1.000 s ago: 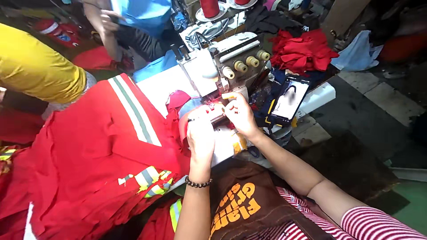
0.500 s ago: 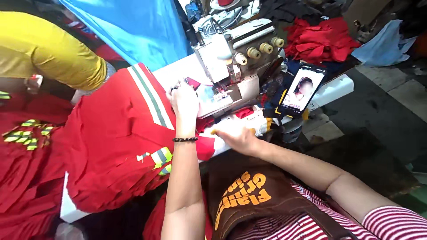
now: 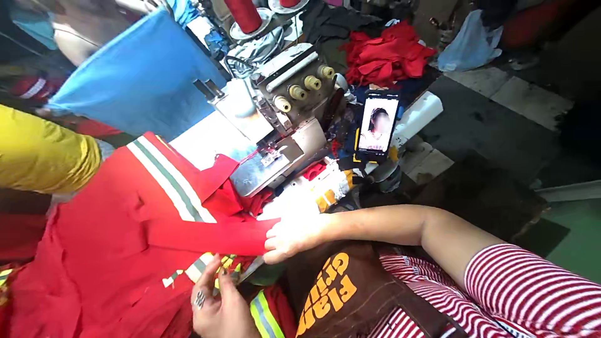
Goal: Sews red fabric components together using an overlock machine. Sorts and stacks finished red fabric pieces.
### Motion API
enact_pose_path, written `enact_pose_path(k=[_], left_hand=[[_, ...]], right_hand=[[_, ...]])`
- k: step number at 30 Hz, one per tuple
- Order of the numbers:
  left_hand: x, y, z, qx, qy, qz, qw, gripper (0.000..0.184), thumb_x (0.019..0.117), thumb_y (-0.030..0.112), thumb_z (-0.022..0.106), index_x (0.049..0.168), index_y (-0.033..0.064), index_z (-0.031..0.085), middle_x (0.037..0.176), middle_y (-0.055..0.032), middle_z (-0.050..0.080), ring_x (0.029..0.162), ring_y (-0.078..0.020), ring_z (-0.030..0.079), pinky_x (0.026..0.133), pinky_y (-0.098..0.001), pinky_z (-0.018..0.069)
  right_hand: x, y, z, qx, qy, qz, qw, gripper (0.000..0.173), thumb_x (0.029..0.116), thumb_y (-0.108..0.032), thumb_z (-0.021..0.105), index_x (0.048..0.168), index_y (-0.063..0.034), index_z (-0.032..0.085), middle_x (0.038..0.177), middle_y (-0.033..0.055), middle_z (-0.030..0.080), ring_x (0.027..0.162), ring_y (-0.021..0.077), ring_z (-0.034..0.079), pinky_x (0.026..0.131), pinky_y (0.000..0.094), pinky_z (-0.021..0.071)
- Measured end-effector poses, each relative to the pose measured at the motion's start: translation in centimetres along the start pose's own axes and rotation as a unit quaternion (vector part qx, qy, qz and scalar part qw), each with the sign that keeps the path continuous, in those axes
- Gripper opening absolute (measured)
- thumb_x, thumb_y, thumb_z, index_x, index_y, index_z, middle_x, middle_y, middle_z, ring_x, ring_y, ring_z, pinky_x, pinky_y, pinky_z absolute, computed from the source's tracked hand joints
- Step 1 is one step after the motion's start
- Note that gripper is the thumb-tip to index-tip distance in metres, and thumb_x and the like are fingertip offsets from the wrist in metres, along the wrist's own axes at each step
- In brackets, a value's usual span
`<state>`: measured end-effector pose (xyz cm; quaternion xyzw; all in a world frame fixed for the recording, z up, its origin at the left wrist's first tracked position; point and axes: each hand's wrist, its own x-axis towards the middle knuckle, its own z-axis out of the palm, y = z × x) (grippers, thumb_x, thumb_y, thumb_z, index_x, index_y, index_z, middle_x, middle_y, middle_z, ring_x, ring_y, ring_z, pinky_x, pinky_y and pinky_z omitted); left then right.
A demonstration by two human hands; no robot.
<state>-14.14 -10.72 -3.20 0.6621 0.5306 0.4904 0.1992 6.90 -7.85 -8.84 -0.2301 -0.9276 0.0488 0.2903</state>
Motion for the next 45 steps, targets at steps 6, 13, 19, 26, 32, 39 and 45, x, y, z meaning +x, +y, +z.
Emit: enact_pose_path(k=[6, 13, 19, 26, 32, 39, 45], left_hand=[[-1.6, 0.7, -0.5, -0.093, -0.002, -0.058, 0.994, 0.024, 0.0941, -0.008, 0.054, 0.117, -0.0151, 0.057, 0.114, -0.0099, 0.069, 0.108, -0.0067, 0.066, 0.096, -0.0242, 0.0552], [-1.5, 1.1, -0.1, -0.114, -0.005, -0.044, 0.992, 0.026, 0.092, -0.009, 0.056, 0.118, -0.0142, 0.056, 0.117, -0.0105, 0.069, 0.11, -0.0093, 0.067, 0.096, -0.0255, 0.056], [-1.0, 2.0, 0.0, -0.212, -0.138, -0.17, 0.952, 0.037, 0.1084, 0.015, 0.037, 0.1, 0.0006, 0.07, 0.086, -0.003, 0.078, 0.076, -0.0133, 0.075, 0.068, -0.0273, 0.0626], [10.0, 2.8, 1.6, -0.402, 0.007, -0.237, 0.885, 0.027, 0.1114, 0.024, 0.038, 0.104, 0.0124, 0.061, 0.088, 0.0006, 0.073, 0.084, -0.0101, 0.072, 0.077, -0.0315, 0.0625], [15.8, 0.8, 2.5, -0.398, 0.041, -0.302, 0.865, 0.03, 0.1039, 0.011, 0.056, 0.132, 0.0017, 0.055, 0.118, -0.0141, 0.073, 0.093, -0.0235, 0.076, 0.078, -0.0355, 0.064], [13.8, -0.2, 5.6, -0.371, 0.088, -0.274, 0.883, 0.029, 0.1119, 0.021, 0.041, 0.131, -0.0004, 0.048, 0.116, -0.0159, 0.073, 0.091, -0.0266, 0.077, 0.079, -0.0403, 0.0649], [6.9, 4.7, 8.8, -0.324, 0.054, -0.154, 0.932, 0.009, 0.0953, 0.0, 0.066, 0.103, 0.0031, 0.066, 0.092, -0.0027, 0.073, 0.086, -0.0136, 0.072, 0.081, -0.0353, 0.0619]], right_hand=[[0.1, -0.6, -0.6, -0.011, -0.007, 0.008, 1.0, 0.023, 0.1008, -0.002, 0.052, 0.114, -0.0071, 0.069, 0.088, 0.012, 0.067, 0.082, 0.0291, 0.068, 0.068, 0.0386, 0.0548], [0.8, -0.8, -2.4, 0.075, -0.024, 0.054, 0.995, 0.021, 0.101, 0.002, 0.051, 0.112, -0.0034, 0.067, 0.091, 0.0137, 0.067, 0.088, 0.0302, 0.067, 0.079, 0.0405, 0.0542], [2.5, 0.7, -4.7, 0.045, 0.016, 0.085, 0.995, 0.019, 0.1003, 0.001, 0.052, 0.107, -0.0037, 0.068, 0.099, 0.0147, 0.068, 0.097, 0.0321, 0.068, 0.087, 0.0456, 0.055], [4.8, -1.8, -9.4, 0.123, 0.223, -0.015, 0.967, 0.018, 0.0991, 0.004, 0.057, 0.101, -0.0013, 0.074, 0.1, 0.0135, 0.073, 0.098, 0.0241, 0.07, 0.09, 0.0361, 0.056], [-0.7, -5.3, -11.7, 0.196, 0.073, -0.025, 0.978, 0.019, 0.1014, 0.001, 0.055, 0.101, -0.0051, 0.073, 0.102, 0.0102, 0.073, 0.097, 0.0238, 0.07, 0.088, 0.0377, 0.0564], [-4.4, -7.9, -16.5, 0.36, -0.049, -0.051, 0.93, 0.02, 0.1008, -0.001, 0.054, 0.102, -0.0053, 0.074, 0.097, 0.0102, 0.074, 0.092, 0.0212, 0.071, 0.085, 0.0375, 0.0573], [-2.6, -7.0, -17.2, 0.301, 0.054, -0.002, 0.952, 0.016, 0.1007, -0.005, 0.057, 0.099, -0.0044, 0.073, 0.093, 0.0082, 0.072, 0.091, 0.0178, 0.07, 0.085, 0.0342, 0.0572]])
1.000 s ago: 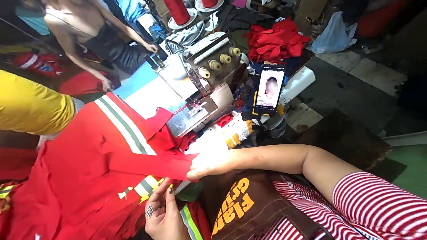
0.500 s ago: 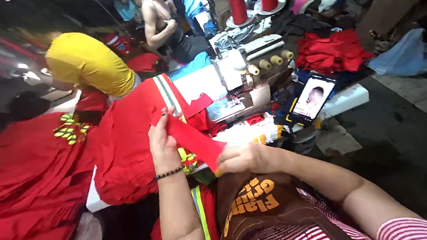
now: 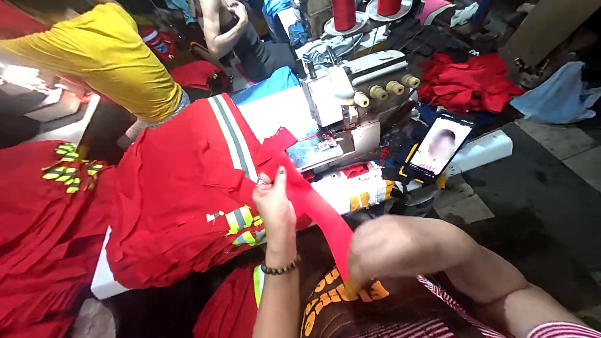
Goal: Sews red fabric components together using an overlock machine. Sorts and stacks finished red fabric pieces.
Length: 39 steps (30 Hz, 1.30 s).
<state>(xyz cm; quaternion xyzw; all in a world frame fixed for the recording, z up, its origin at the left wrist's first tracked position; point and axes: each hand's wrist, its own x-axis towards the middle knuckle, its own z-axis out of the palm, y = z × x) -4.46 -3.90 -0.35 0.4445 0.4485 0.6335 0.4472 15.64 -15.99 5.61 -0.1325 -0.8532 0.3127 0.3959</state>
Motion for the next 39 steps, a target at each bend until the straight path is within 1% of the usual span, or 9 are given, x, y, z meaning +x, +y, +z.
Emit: enact_pose_path(k=[10, 16, 19, 23, 27, 31, 34, 36, 39], left_hand=[[-7.5, 0.7, -0.2, -0.124, -0.199, -0.064, 0.97, 0.028, 0.0847, -0.016, 0.064, 0.107, 0.0007, 0.069, 0.1, -0.0035, 0.077, 0.093, -0.0119, 0.073, 0.088, -0.0326, 0.0609], [-7.2, 1.0, -1.2, -0.124, -0.291, -0.09, 0.945, 0.026, 0.0993, 0.008, 0.049, 0.116, 0.0038, 0.069, 0.109, -0.0032, 0.073, 0.099, -0.0117, 0.07, 0.088, -0.0329, 0.0587], [-6.9, 1.1, -1.3, -0.089, -0.284, -0.068, 0.952, 0.024, 0.1031, 0.029, 0.059, 0.11, 0.0106, 0.072, 0.105, 0.0025, 0.074, 0.098, -0.0072, 0.069, 0.09, -0.0294, 0.0573], [-6.3, 1.3, -0.7, -0.039, -0.242, -0.044, 0.968, 0.015, 0.1017, 0.006, 0.058, 0.104, 0.0068, 0.074, 0.098, 0.0018, 0.075, 0.092, -0.0066, 0.07, 0.087, -0.0274, 0.0576], [-2.7, 1.8, -1.0, 0.103, -0.294, 0.029, 0.95, 0.015, 0.1015, 0.007, 0.057, 0.108, 0.0067, 0.071, 0.11, 0.002, 0.067, 0.099, -0.0059, 0.066, 0.087, -0.0265, 0.0581], [3.9, 2.2, -0.1, 0.228, -0.394, 0.15, 0.878, 0.014, 0.0979, 0.007, 0.065, 0.11, 0.0043, 0.071, 0.108, 0.0012, 0.068, 0.101, -0.0013, 0.064, 0.092, -0.0231, 0.0549], [7.5, 1.3, 1.8, 0.264, -0.393, 0.172, 0.864, 0.024, 0.0919, 0.006, 0.071, 0.116, 0.0077, 0.071, 0.101, 0.0004, 0.07, 0.083, -0.0013, 0.064, 0.078, -0.0222, 0.0551], [8.2, 0.2, 2.8, 0.327, -0.366, 0.197, 0.848, 0.021, 0.092, 0.009, 0.073, 0.113, 0.0065, 0.068, 0.097, -0.0027, 0.068, 0.079, -0.0074, 0.062, 0.075, -0.0296, 0.0546], [6.9, -1.6, 3.5, 0.422, -0.313, 0.318, 0.789, 0.012, 0.097, 0.011, 0.067, 0.103, 0.0027, 0.073, 0.108, -0.0168, 0.069, 0.104, -0.0338, 0.066, 0.092, -0.0564, 0.0504]], right_hand=[[2.5, 4.4, 1.3, -0.108, 0.32, 0.172, 0.926, 0.013, 0.0936, 0.003, 0.065, 0.105, 0.0029, 0.071, 0.099, 0.0083, 0.07, 0.089, 0.0088, 0.069, 0.08, 0.0249, 0.0609], [2.3, 4.5, 1.3, -0.189, 0.339, 0.164, 0.907, 0.011, 0.0917, 0.001, 0.069, 0.103, 0.0043, 0.07, 0.097, 0.0094, 0.068, 0.087, 0.0086, 0.067, 0.078, 0.0226, 0.0597], [2.2, 4.7, 1.5, -0.198, 0.34, 0.166, 0.904, 0.011, 0.0903, 0.0, 0.071, 0.101, 0.0043, 0.07, 0.096, 0.0094, 0.068, 0.088, 0.0089, 0.067, 0.079, 0.0222, 0.0593], [2.0, 5.4, 2.2, -0.203, 0.359, 0.169, 0.895, 0.012, 0.0892, 0.0, 0.073, 0.1, 0.0043, 0.07, 0.099, 0.0115, 0.068, 0.089, 0.0102, 0.067, 0.078, 0.0215, 0.0589], [1.9, 6.6, 1.9, -0.065, 0.349, 0.241, 0.903, 0.034, 0.0901, 0.002, 0.07, 0.123, 0.0051, 0.062, 0.104, 0.0103, 0.072, 0.073, 0.0092, 0.069, 0.067, 0.0256, 0.0615], [1.7, 9.4, 0.9, 0.194, 0.354, 0.283, 0.87, 0.043, 0.0938, 0.007, 0.063, 0.134, 0.001, 0.051, 0.076, 0.0107, 0.067, 0.059, 0.0168, 0.068, 0.06, 0.0316, 0.0616], [1.7, 12.0, 0.7, 0.195, 0.407, 0.304, 0.839, 0.039, 0.0962, 0.003, 0.062, 0.134, -0.0016, 0.054, 0.071, 0.0113, 0.066, 0.054, 0.0164, 0.065, 0.054, 0.0311, 0.0588], [1.8, 13.1, 0.6, 0.176, 0.429, 0.317, 0.827, 0.037, 0.0978, 0.0, 0.062, 0.134, -0.0019, 0.055, 0.071, 0.0114, 0.066, 0.053, 0.0153, 0.064, 0.052, 0.0298, 0.0579], [1.7, 13.6, 1.0, 0.151, 0.442, 0.31, 0.828, 0.039, 0.0941, 0.004, 0.064, 0.132, -0.0018, 0.057, 0.069, 0.0105, 0.065, 0.052, 0.0146, 0.062, 0.052, 0.0289, 0.0563]])
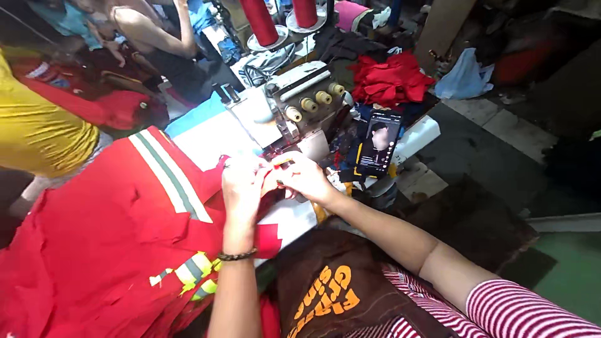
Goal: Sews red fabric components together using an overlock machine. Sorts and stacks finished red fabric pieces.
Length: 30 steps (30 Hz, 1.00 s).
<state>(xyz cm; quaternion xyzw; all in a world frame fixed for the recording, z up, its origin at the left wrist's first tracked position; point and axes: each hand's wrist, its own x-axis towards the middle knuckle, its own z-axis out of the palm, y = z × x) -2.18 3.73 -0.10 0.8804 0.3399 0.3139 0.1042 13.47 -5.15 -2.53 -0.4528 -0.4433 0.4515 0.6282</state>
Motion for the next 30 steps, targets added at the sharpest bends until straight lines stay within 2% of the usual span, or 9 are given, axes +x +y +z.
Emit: enact_pose_path(k=[4, 8, 12, 15, 19, 22, 24, 28, 30], left_hand=[[-3.7, 4.6, 3.0, 0.146, 0.073, -0.061, 0.985, 0.02, 0.0981, 0.004, 0.06, 0.113, 0.0, 0.073, 0.112, -0.0242, 0.07, 0.104, -0.0443, 0.067, 0.086, -0.0604, 0.0522], [-5.2, 6.8, 5.2, 0.18, 0.112, -0.056, 0.976, 0.03, 0.0991, 0.001, 0.057, 0.126, 0.0033, 0.07, 0.122, -0.0184, 0.07, 0.113, -0.0364, 0.067, 0.093, -0.0523, 0.0537], [-4.4, 6.5, 5.7, 0.177, 0.147, -0.039, 0.972, 0.022, 0.0981, 0.0, 0.058, 0.115, -0.0013, 0.072, 0.111, -0.0206, 0.073, 0.101, -0.038, 0.071, 0.082, -0.0516, 0.0559], [-3.9, 6.0, 5.4, 0.156, 0.164, -0.054, 0.973, 0.018, 0.0997, 0.002, 0.058, 0.11, -0.0033, 0.072, 0.107, -0.0221, 0.072, 0.1, -0.0383, 0.07, 0.083, -0.0499, 0.0563], [-3.7, 5.5, 4.9, 0.125, 0.151, -0.052, 0.979, 0.019, 0.1027, 0.006, 0.056, 0.109, -0.0053, 0.07, 0.102, -0.0223, 0.073, 0.094, -0.0381, 0.071, 0.08, -0.0495, 0.0561], [-3.0, 5.3, 3.9, 0.083, 0.113, -0.072, 0.987, 0.022, 0.104, 0.006, 0.053, 0.118, -0.0007, 0.069, 0.116, -0.0167, 0.071, 0.11, -0.0321, 0.068, 0.095, -0.0465, 0.0526], [-2.4, 4.9, 3.4, 0.06, 0.079, -0.102, 0.99, 0.024, 0.1051, 0.008, 0.05, 0.12, 0.0025, 0.068, 0.122, -0.0152, 0.069, 0.116, -0.0312, 0.065, 0.098, -0.0473, 0.0504], [-1.2, 4.1, 2.1, 0.048, 0.02, -0.182, 0.982, 0.024, 0.1061, 0.017, 0.05, 0.126, 0.006, 0.06, 0.112, -0.0219, 0.065, 0.099, -0.0393, 0.068, 0.082, -0.0576, 0.0555], [-1.1, 4.1, 1.5, 0.063, 0.008, -0.202, 0.977, 0.031, 0.1071, 0.022, 0.05, 0.131, 0.0045, 0.055, 0.115, -0.0248, 0.064, 0.103, -0.0427, 0.066, 0.085, -0.0607, 0.0539]], right_hand=[[-1.0, 0.5, -0.6, -0.029, 0.029, 0.018, 0.999, 0.043, 0.0941, 0.0, 0.067, 0.135, -0.0049, 0.056, 0.074, 0.0093, 0.066, 0.056, 0.0154, 0.065, 0.054, 0.0304, 0.0589], [-2.3, 1.3, -1.7, 0.016, 0.047, 0.032, 0.998, 0.047, 0.0937, 0.002, 0.066, 0.137, -0.0034, 0.05, 0.075, 0.0089, 0.066, 0.058, 0.0155, 0.066, 0.057, 0.03, 0.0601], [-1.8, 1.0, -2.0, 0.018, 0.068, 0.009, 0.997, 0.045, 0.0967, 0.0, 0.063, 0.139, -0.0063, 0.047, 0.079, 0.0089, 0.067, 0.057, 0.0139, 0.064, 0.053, 0.0277, 0.0575], [-1.0, 1.1, -2.0, 0.006, 0.081, -0.002, 0.997, 0.047, 0.096, 0.001, 0.063, 0.139, -0.0069, 0.046, 0.077, 0.0081, 0.065, 0.052, 0.012, 0.059, 0.048, 0.0244, 0.0528], [-0.8, 1.5, -1.9, -0.031, 0.087, -0.022, 0.996, 0.051, 0.0936, 0.002, 0.063, 0.141, -0.0078, 0.047, 0.077, 0.0082, 0.063, 0.051, 0.0114, 0.055, 0.044, 0.0228, 0.0472], [-0.7, 1.7, -1.7, -0.075, 0.097, -0.037, 0.992, 0.052, 0.0936, 0.0, 0.065, 0.142, -0.0118, 0.048, 0.074, 0.0086, 0.061, 0.051, 0.0139, 0.054, 0.044, 0.0248, 0.047], [-0.7, 1.5, -1.4, -0.11, 0.106, -0.04, 0.987, 0.047, 0.0936, -0.004, 0.067, 0.137, -0.0127, 0.052, 0.069, 0.0083, 0.058, 0.049, 0.0152, 0.052, 0.042, 0.0263, 0.0454], [-0.7, 1.4, -0.9, -0.133, 0.114, -0.022, 0.984, 0.042, 0.0927, -0.007, 0.067, 0.132, -0.0128, 0.052, 0.066, 0.007, 0.051, 0.049, 0.0171, 0.046, 0.042, 0.0298, 0.0398], [-0.8, 1.7, -1.0, -0.145, 0.112, -0.03, 0.983, 0.047, 0.0929, -0.009, 0.067, 0.136, -0.0136, 0.049, 0.068, 0.0065, 0.051, 0.051, 0.0171, 0.048, 0.043, 0.0302, 0.0416]])
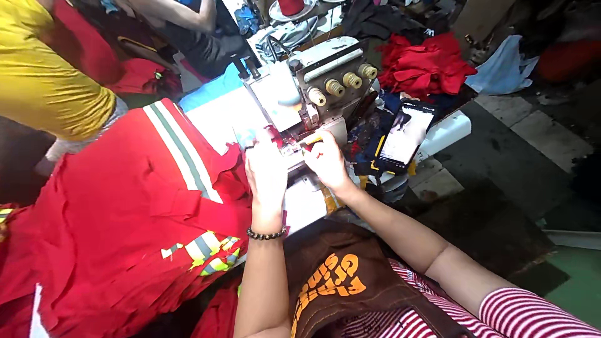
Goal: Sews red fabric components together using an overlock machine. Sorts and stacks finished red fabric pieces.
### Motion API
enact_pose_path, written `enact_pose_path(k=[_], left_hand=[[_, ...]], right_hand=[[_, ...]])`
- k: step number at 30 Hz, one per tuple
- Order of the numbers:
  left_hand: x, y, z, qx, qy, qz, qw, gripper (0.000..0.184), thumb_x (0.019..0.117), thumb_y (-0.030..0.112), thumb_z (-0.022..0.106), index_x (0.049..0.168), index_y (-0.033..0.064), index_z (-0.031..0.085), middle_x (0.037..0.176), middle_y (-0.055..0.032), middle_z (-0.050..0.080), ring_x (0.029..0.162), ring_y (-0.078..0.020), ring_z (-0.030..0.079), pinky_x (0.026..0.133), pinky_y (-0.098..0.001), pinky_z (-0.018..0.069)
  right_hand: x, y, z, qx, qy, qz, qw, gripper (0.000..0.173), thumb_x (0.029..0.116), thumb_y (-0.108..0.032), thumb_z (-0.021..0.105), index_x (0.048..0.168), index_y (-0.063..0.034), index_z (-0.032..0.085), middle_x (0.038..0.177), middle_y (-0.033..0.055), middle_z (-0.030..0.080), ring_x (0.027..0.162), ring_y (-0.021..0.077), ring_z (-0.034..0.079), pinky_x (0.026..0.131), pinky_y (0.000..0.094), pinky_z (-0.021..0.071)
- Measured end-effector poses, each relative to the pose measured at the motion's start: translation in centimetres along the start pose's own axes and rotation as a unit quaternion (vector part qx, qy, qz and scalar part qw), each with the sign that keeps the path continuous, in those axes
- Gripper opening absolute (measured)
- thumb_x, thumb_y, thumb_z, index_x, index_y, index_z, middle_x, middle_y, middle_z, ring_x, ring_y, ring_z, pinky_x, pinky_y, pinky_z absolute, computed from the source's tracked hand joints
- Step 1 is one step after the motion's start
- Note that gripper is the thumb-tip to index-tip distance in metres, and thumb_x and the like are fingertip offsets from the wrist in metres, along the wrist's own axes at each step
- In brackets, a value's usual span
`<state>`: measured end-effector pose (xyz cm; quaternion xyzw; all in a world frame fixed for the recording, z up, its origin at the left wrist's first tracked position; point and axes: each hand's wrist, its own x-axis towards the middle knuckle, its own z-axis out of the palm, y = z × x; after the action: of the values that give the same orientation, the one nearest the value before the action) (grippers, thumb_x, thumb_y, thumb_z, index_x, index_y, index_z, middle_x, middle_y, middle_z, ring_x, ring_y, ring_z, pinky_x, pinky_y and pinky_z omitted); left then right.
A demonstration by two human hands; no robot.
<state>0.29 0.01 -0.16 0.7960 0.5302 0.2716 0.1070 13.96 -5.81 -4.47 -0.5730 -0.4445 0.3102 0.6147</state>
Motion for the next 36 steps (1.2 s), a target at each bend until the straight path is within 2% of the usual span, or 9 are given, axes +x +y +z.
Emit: enact_pose_path(k=[4, 7, 10, 13, 16, 20, 22, 29, 36], left_hand=[[1.2, -0.7, -0.1, 0.113, 0.009, 0.052, 0.992, 0.041, 0.1077, 0.017, 0.042, 0.145, -0.0005, 0.048, 0.138, -0.0278, 0.056, 0.132, -0.0452, 0.052, 0.109, -0.0629, 0.0382], [6.1, -1.6, 0.6, 0.215, -0.005, -0.018, 0.977, 0.035, 0.1049, 0.016, 0.046, 0.129, -0.006, 0.06, 0.123, -0.0277, 0.065, 0.123, -0.0443, 0.059, 0.107, -0.0626, 0.0366], [5.2, -3.0, -1.8, 0.133, -0.02, -0.059, 0.989, 0.036, 0.1058, 0.022, 0.049, 0.133, -0.0012, 0.058, 0.125, -0.026, 0.065, 0.124, -0.0445, 0.058, 0.11, -0.0635, 0.0358], [1.6, -5.7, -3.5, 0.08, 0.076, -0.017, 0.994, 0.038, 0.1069, 0.035, 0.051, 0.135, 0.0113, 0.062, 0.133, -0.0221, 0.062, 0.124, -0.0436, 0.057, 0.101, -0.0656, 0.0449], [-0.3, -9.0, -5.8, 0.088, 0.12, -0.034, 0.988, 0.033, 0.1034, 0.024, 0.056, 0.123, 0.0018, 0.069, 0.128, -0.0254, 0.066, 0.125, -0.0442, 0.059, 0.106, -0.061, 0.0438], [-1.5, -15.4, -8.9, 0.117, 0.078, -0.166, 0.976, 0.044, 0.1014, 0.026, 0.055, 0.133, -0.003, 0.061, 0.141, -0.0313, 0.054, 0.137, -0.0494, 0.047, 0.113, -0.0628, 0.0345], [-1.1, -18.9, -9.3, 0.098, 0.054, -0.211, 0.971, 0.047, 0.0994, 0.027, 0.059, 0.135, -0.0036, 0.06, 0.142, -0.0322, 0.053, 0.137, -0.0487, 0.046, 0.113, -0.0628, 0.0331], [0.1, -23.4, -9.9, -0.098, 0.151, -0.244, 0.953, 0.031, 0.0982, 0.014, 0.062, 0.117, -0.0099, 0.066, 0.111, -0.0179, 0.069, 0.1, -0.0097, 0.063, 0.093, -0.0258, 0.0491], [1.1, -18.0, -13.0, -0.085, 0.262, -0.215, 0.937, 0.032, 0.1031, 0.013, 0.054, 0.118, -0.0137, 0.064, 0.116, -0.0235, 0.067, 0.108, -0.0166, 0.063, 0.1, -0.0282, 0.0467]], right_hand=[[-0.4, 0.1, -0.4, -0.01, -0.013, 0.013, 1.0, 0.048, 0.0973, -0.013, 0.067, 0.14, -0.0145, 0.046, 0.07, 0.0076, 0.052, 0.051, 0.0181, 0.048, 0.043, 0.0305, 0.042], [-0.7, -0.1, -0.1, -0.111, 0.016, -0.035, 0.993, 0.042, 0.0996, -0.013, 0.063, 0.139, -0.0095, 0.048, 0.083, 0.01, 0.061, 0.06, 0.02, 0.057, 0.05, 0.0351, 0.0502], [-2.0, 0.1, 1.1, -0.152, 0.014, -0.233, 0.96, 0.022, 0.0923, -0.005, 0.068, 0.113, 0.0016, 0.067, 0.097, 0.0123, 0.069, 0.08, 0.0173, 0.068, 0.072, 0.0325, 0.0599], [-4.7, 0.9, 2.6, -0.193, -0.152, -0.394, 0.885, 0.01, 0.0973, -0.009, 0.065, 0.1, -0.008, 0.075, 0.097, 0.0086, 0.075, 0.095, 0.0216, 0.072, 0.087, 0.0396, 0.0591], [-6.0, 2.2, 4.2, -0.202, -0.348, -0.46, 0.792, 0.017, 0.0973, -0.002, 0.059, 0.102, -0.009, 0.074, 0.1, 0.0115, 0.07, 0.098, 0.03, 0.067, 0.089, 0.0451, 0.0536], [-6.2, 4.2, 5.9, -0.265, -0.4, -0.48, 0.734, 0.021, 0.0994, -0.002, 0.055, 0.106, -0.0113, 0.073, 0.106, 0.0092, 0.07, 0.105, 0.03, 0.066, 0.089, 0.0444, 0.0534], [-6.0, 4.4, 6.2, -0.274, -0.394, -0.489, 0.729, 0.021, 0.0988, -0.001, 0.054, 0.102, -0.01, 0.072, 0.098, 0.0084, 0.07, 0.099, 0.0282, 0.067, 0.083, 0.0416, 0.0533], [-5.4, 3.2, 4.9, -0.247, -0.436, -0.431, 0.751, 0.024, 0.0994, 0.0, 0.052, 0.102, -0.0081, 0.074, 0.093, 0.0108, 0.071, 0.096, 0.0295, 0.068, 0.084, 0.0417, 0.0524], [-3.7, 0.3, 4.2, -0.223, -0.399, -0.394, 0.798, 0.015, 0.0902, -0.005, 0.07, 0.101, -0.0134, 0.075, 0.093, 0.0064, 0.068, 0.09, 0.0259, 0.065, 0.079, 0.0443, 0.0502]])
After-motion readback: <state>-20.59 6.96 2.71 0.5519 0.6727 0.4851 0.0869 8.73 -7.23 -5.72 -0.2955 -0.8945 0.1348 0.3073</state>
